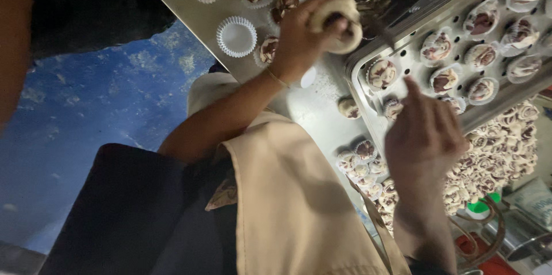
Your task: The person shapes portions of dough by hand, fills them with a chocolate mixture using a small spoon, and places them into paper cupcake liners on a metal tray.
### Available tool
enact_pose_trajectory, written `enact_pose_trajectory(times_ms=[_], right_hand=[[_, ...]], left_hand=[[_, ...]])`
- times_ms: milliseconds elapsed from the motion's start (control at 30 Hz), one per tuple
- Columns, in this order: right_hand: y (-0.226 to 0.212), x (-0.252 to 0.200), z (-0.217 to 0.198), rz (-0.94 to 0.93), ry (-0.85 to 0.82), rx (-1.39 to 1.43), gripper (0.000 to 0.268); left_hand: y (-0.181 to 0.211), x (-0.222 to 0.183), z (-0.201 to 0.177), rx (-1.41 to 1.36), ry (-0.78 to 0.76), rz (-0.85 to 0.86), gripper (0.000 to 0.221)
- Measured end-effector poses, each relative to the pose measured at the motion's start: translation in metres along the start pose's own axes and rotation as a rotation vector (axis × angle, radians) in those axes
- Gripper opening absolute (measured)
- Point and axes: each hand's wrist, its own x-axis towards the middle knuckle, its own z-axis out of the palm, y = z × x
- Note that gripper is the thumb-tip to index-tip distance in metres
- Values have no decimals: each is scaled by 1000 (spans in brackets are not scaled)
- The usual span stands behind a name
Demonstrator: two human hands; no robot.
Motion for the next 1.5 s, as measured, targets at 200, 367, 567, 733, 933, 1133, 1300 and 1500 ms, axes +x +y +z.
enact_pose_trajectory(times_ms=[200,367,567,733,933,1133,1300,1500], right_hand=[[63,22,24,130,-13,222,19],[113,30,98,235,-91,411,23],[136,60,135,50,-70,331,18],[138,83,145,-44,-53,315,21],[139,95,158,-107,40,166,23],[133,101,162,-128,27,64,26],[139,94,171,-129,-14,117,26],[135,104,159,-170,-40,127,22]], left_hand=[[-27,17,-29,-608,-10,-298,45],[-27,19,-46,-726,-28,-327,39],[-7,30,-53,-721,22,-407,34],[-17,38,-48,-643,-41,-341,32],[-35,49,-46,-654,4,-354,34],[-50,54,-51,-757,-22,-301,39],[-50,50,-48,-815,-31,-274,42],[-50,49,-45,-839,-27,-275,45]])
